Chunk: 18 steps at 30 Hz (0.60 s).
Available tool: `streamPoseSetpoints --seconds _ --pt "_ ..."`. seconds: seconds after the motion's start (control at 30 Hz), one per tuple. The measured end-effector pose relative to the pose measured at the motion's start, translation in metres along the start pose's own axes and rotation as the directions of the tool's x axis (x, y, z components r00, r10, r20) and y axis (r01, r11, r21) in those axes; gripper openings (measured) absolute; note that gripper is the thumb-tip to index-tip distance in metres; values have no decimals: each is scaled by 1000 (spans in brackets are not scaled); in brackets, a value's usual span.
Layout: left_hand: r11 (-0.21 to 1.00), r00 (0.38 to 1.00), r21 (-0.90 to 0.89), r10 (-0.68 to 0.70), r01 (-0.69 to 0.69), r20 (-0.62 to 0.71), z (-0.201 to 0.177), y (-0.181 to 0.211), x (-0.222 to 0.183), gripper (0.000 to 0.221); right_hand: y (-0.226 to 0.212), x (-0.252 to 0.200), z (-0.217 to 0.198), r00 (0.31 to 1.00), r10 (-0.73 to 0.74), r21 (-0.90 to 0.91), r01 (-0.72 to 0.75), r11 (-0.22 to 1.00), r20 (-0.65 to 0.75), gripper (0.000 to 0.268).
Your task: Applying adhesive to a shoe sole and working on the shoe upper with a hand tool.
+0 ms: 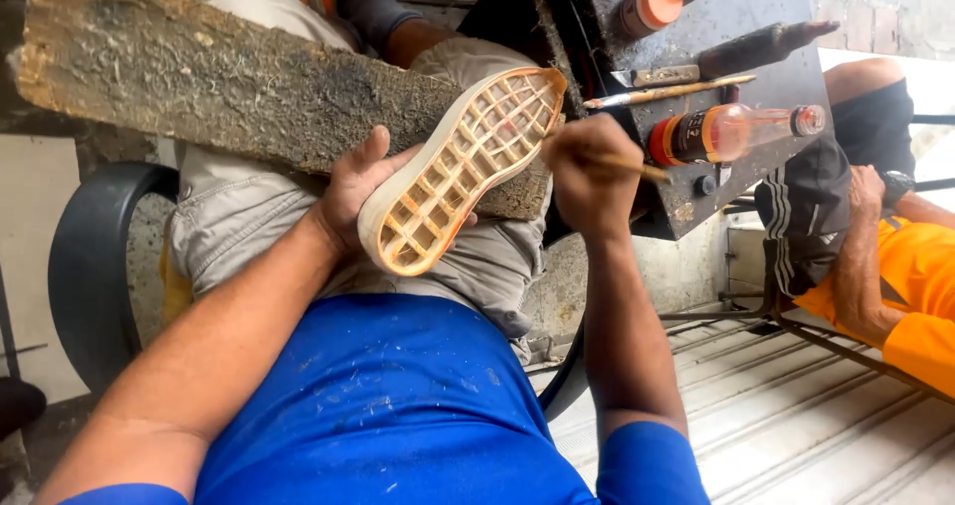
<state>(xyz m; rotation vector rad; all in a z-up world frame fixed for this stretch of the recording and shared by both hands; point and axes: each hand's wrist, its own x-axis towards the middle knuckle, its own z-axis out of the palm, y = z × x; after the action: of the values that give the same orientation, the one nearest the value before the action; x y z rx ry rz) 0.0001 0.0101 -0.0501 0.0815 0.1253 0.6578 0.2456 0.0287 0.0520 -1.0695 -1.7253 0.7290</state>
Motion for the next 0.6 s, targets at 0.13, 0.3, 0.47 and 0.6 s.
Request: streamPoseSetpoints --seconds 0.13,0.3,0.47,0.6 --pt "1000 1000 5 -16 16 -2 0 4 1 102 -1 4 4 998 22 -2 -22 1000 -66 19" --pt "1000 998 13 -18 18 57 1 -1 -2 97 27 22 -23 990 -88 -288 53 956 -106 16" --pt "995 998 83 64 -63 -11 -1 -2 -2 93 37 25 -39 990 -95 -455 36 890 -108 17" --pt "994 993 30 110 -109 -37 -4 -14 3 87 15 12 -37 999 47 -453 -51 890 -21 18"
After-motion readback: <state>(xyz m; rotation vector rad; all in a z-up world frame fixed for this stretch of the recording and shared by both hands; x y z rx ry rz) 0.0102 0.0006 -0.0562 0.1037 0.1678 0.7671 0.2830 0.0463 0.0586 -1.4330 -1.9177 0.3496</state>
